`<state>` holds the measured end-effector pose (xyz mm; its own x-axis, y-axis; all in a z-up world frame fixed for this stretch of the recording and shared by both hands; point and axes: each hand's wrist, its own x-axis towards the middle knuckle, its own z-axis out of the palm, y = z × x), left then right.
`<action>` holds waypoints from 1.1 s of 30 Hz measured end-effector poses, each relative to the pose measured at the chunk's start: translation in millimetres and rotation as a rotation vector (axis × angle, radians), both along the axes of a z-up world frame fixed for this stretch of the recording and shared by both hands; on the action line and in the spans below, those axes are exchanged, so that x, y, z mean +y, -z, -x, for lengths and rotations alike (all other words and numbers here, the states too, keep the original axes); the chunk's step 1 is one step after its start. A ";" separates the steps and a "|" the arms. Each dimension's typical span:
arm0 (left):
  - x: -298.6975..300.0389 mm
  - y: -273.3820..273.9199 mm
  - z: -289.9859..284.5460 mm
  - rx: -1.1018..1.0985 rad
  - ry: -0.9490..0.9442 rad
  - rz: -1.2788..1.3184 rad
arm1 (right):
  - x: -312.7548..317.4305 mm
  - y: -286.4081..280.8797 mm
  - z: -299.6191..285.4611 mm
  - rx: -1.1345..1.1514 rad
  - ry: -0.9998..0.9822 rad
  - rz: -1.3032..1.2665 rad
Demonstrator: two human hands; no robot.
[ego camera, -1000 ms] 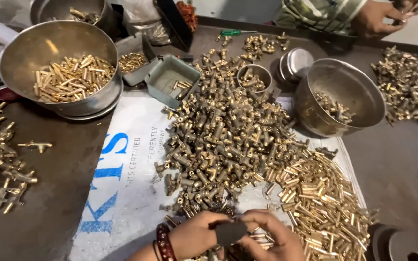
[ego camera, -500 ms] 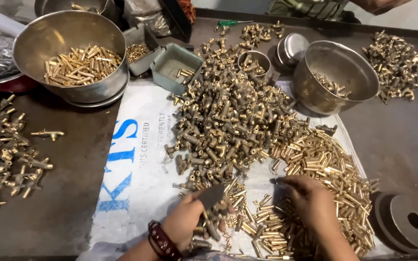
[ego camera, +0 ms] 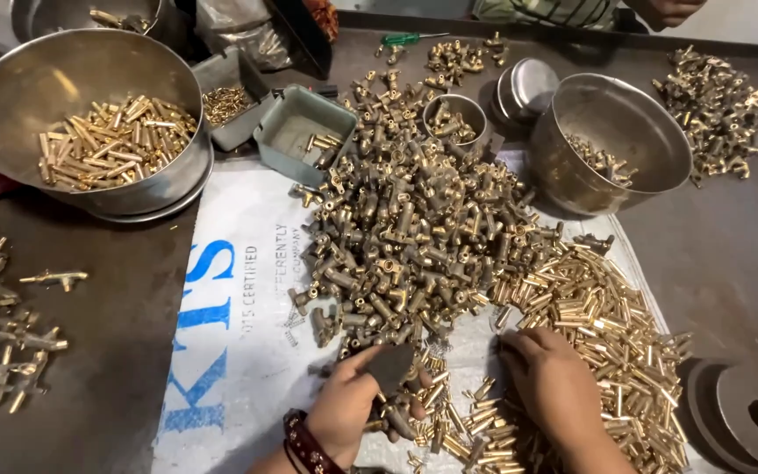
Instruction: Assembling small brass metal fittings by hand.
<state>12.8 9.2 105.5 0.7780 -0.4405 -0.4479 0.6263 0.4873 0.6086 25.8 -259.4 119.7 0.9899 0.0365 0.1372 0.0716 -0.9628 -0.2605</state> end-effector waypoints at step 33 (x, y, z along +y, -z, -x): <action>-21.0 -3.0 30.4 -0.011 -0.131 -0.096 | 39.9 -6.3 52.6 0.425 0.067 -1.703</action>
